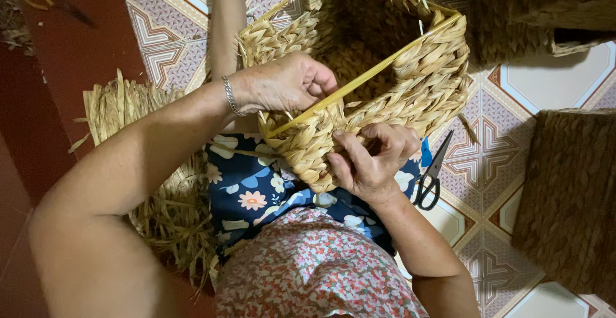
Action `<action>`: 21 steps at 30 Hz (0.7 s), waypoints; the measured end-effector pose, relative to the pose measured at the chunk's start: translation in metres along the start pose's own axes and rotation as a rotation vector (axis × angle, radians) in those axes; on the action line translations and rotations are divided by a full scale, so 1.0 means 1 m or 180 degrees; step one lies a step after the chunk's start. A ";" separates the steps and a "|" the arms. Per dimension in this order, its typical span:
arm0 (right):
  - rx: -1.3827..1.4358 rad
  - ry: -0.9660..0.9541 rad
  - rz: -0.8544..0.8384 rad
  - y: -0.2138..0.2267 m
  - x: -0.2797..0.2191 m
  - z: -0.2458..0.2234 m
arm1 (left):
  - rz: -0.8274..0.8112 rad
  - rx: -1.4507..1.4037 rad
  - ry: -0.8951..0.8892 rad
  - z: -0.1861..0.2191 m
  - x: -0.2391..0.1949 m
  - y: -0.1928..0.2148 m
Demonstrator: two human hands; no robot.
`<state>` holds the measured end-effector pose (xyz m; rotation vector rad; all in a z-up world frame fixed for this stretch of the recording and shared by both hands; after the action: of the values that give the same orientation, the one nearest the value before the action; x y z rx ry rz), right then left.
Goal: The person weaves a rectangular basket using dried palm leaves. They interlace the leaves through the vertical stakes of the basket frame, occasionally using scissors to trim excess material. The basket is rotated to access different sides during the process.
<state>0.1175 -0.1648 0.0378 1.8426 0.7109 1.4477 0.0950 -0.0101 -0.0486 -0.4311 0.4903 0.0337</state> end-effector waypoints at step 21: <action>0.0110 -0.0162 -0.0156 0.019 0.037 -0.008 | -0.0818 0.0337 -0.0303 -0.017 0.011 -0.011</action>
<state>0.1181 -0.1469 0.0768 1.8686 0.7551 1.3605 0.0984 -0.0280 -0.0630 -0.3841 0.3386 -0.2178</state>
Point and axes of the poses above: each hand's wrist, its own x-axis towards the middle knuckle, its own y-axis out of the back of the hand, z = x × y, the point moved 10 cm from there along x, towards the middle knuckle, and after that the axes turned 14 degrees about -x, right-handed, at the moved point
